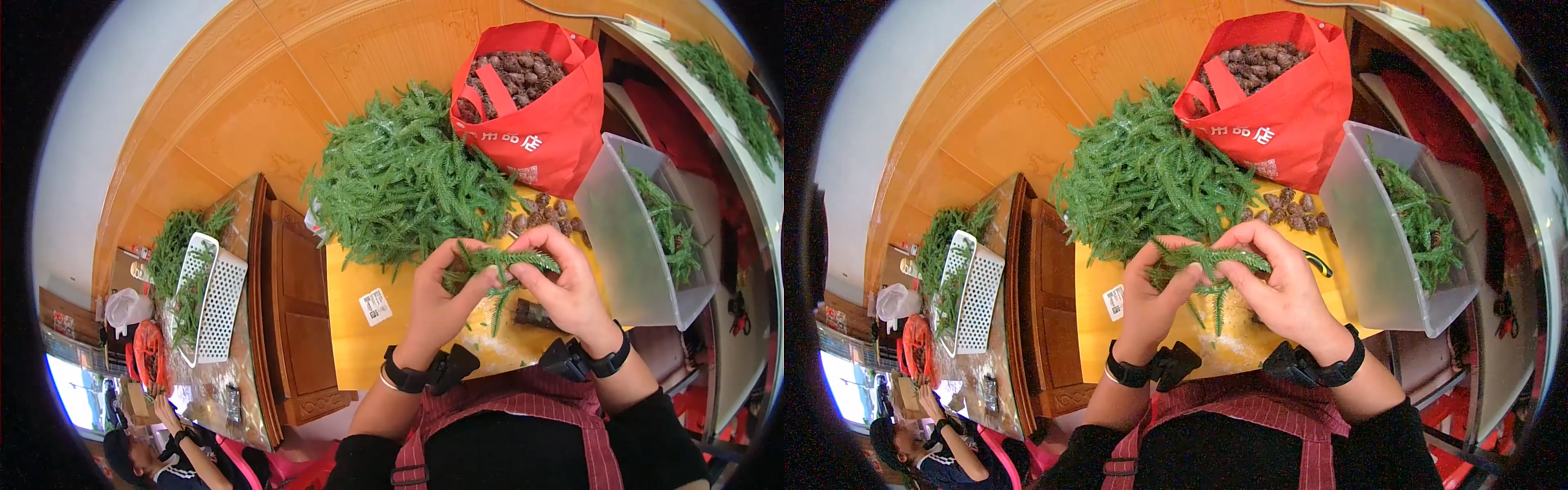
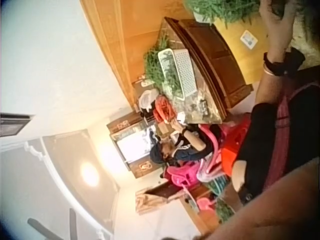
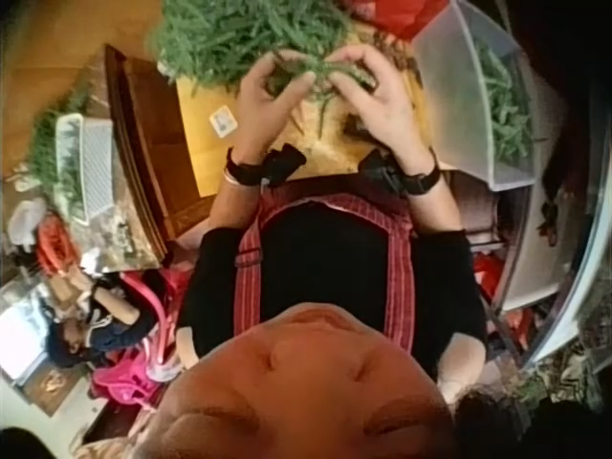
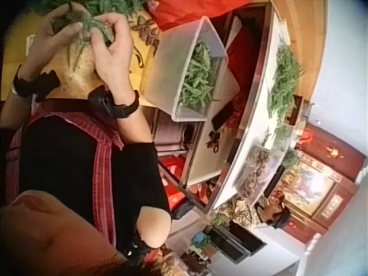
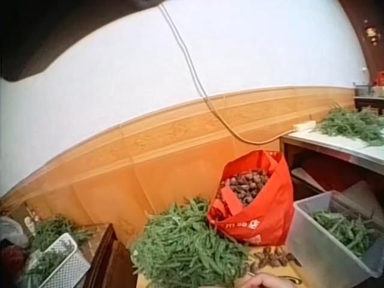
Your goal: Trim and process green foliage using snips at a production workstation.
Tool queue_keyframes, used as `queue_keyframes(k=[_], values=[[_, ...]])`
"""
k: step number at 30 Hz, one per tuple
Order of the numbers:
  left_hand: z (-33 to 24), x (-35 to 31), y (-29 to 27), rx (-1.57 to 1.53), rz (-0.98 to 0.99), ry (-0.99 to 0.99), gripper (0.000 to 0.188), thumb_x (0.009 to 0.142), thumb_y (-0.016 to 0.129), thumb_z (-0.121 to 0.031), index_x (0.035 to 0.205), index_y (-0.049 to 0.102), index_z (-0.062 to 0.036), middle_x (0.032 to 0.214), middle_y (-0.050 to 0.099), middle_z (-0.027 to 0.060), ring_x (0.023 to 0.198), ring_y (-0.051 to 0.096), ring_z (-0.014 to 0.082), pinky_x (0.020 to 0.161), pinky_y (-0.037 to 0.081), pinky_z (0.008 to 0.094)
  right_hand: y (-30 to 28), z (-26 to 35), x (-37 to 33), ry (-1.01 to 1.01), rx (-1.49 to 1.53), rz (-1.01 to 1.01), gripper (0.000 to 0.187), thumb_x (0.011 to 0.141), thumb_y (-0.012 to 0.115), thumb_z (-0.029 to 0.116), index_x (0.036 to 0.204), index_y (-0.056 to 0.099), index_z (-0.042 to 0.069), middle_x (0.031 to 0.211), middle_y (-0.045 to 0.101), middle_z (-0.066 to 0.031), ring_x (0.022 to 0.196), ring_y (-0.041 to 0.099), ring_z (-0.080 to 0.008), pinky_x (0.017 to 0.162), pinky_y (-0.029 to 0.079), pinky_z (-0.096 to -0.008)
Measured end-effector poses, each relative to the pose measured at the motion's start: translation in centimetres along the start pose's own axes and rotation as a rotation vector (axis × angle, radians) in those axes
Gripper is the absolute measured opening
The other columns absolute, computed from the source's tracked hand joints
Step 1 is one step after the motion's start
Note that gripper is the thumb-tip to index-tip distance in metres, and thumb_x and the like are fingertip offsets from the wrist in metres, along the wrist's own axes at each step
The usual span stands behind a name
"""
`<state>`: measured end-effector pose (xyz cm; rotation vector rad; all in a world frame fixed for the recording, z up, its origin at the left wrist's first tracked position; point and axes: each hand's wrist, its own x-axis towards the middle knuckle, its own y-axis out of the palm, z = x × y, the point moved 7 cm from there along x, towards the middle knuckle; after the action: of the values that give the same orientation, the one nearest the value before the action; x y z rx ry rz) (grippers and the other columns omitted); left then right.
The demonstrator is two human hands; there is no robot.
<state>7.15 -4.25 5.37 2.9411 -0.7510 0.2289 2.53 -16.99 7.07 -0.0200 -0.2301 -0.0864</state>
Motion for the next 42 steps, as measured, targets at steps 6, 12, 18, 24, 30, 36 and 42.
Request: queue_keyframes(k=[6, 12, 18, 24, 30, 36, 42], values=[[1.1, -0.2, 0.4, -0.221, 0.074, -0.171, 0.036, 0.082, 0.051, -0.007, 0.117, 0.048, -0.0021, 0.078, 0.055, 0.0030, 0.067, 0.049, 0.0050, 0.048, 0.031, 0.0153, -0.1, -0.2, -0.1, -0.045, -0.013, -0.010, 0.015, 0.082, 0.051, 0.001, 0.097, 0.048, -0.001, 0.088, 0.049, -0.0029, 0.080, 0.050, -0.0086, 0.071, 0.043, -0.0219], [1.4, -0.1, 1.0, -0.547, 0.200, -0.267, 0.037, 0.083, 0.050, -0.006, 0.119, 0.047, -0.0037, 0.084, 0.057, 0.0031, 0.071, 0.051, 0.0064, 0.052, 0.036, 0.0165, -0.7, -0.7, 0.0, 0.031, 0.059, -0.013, 0.015, 0.084, 0.051, 0.002, 0.099, 0.048, 0.001, 0.091, 0.047, -0.0017, 0.080, 0.049, -0.0080, 0.070, 0.042, -0.0198], [3.0, -0.5, 1.0, -0.645, 0.181, -0.471, 0.017, 0.087, 0.050, -0.017, 0.102, 0.049, -0.0079, 0.086, 0.058, 0.0052, 0.077, 0.055, 0.0120, 0.056, 0.042, 0.0199, -0.9, -0.8, -0.2, 0.001, 0.020, -0.003, 0.015, 0.084, 0.051, 0.002, 0.099, 0.048, 0.001, 0.091, 0.047, -0.0018, 0.081, 0.048, -0.0073, 0.070, 0.041, -0.0202], [3.4, -0.3, 1.3, -0.941, 0.212, -0.437, 0.015, 0.088, 0.050, -0.016, 0.102, 0.047, -0.0114, 0.087, 0.056, 0.0041, 0.085, 0.055, 0.0155, 0.065, 0.046, 0.0228, -0.9, -0.5, -0.3, -0.021, 0.086, -0.003, 0.015, 0.083, 0.050, 0.000, 0.097, 0.047, 0.001, 0.088, 0.048, -0.0027, 0.081, 0.050, -0.0089, 0.072, 0.041, -0.0216], [4.0, -0.3, 0.8, -0.903, -0.037, -0.315, 0.020, 0.084, 0.052, -0.003, 0.102, 0.047, -0.0113, 0.097, 0.051, 0.0048, 0.087, 0.053, 0.0157, 0.074, 0.045, 0.0262, -1.0, -0.9, 0.1, -0.075, 0.014, -0.035, 0.015, 0.082, 0.049, -0.002, 0.096, 0.046, 0.002, 0.088, 0.048, -0.0029, 0.080, 0.050, -0.0090, 0.071, 0.040, -0.0213], [3.5, -0.5, 1.5, -0.839, 0.091, -0.406, 0.023, 0.082, 0.053, -0.001, 0.104, 0.048, -0.0058, 0.091, 0.053, 0.0063, 0.074, 0.050, 0.0120, 0.071, 0.044, 0.0240, -1.1, -0.9, 0.0, -0.124, -0.122, -0.029, 0.016, 0.079, 0.050, -0.004, 0.094, 0.046, 0.002, 0.088, 0.048, -0.0031, 0.083, 0.049, -0.0091, 0.072, 0.040, -0.0222], [3.0, -0.1, 1.1, -0.573, 0.001, -0.338, 0.023, 0.081, 0.056, -0.003, 0.103, 0.048, -0.0015, 0.072, 0.054, 0.0048, 0.063, 0.049, 0.0099, 0.062, 0.041, 0.0222, -0.5, -1.5, 0.0, -0.051, 0.044, -0.010, 0.015, 0.079, 0.049, -0.004, 0.093, 0.046, 0.001, 0.087, 0.048, -0.0036, 0.085, 0.049, -0.0100, 0.076, 0.041, -0.0241]])
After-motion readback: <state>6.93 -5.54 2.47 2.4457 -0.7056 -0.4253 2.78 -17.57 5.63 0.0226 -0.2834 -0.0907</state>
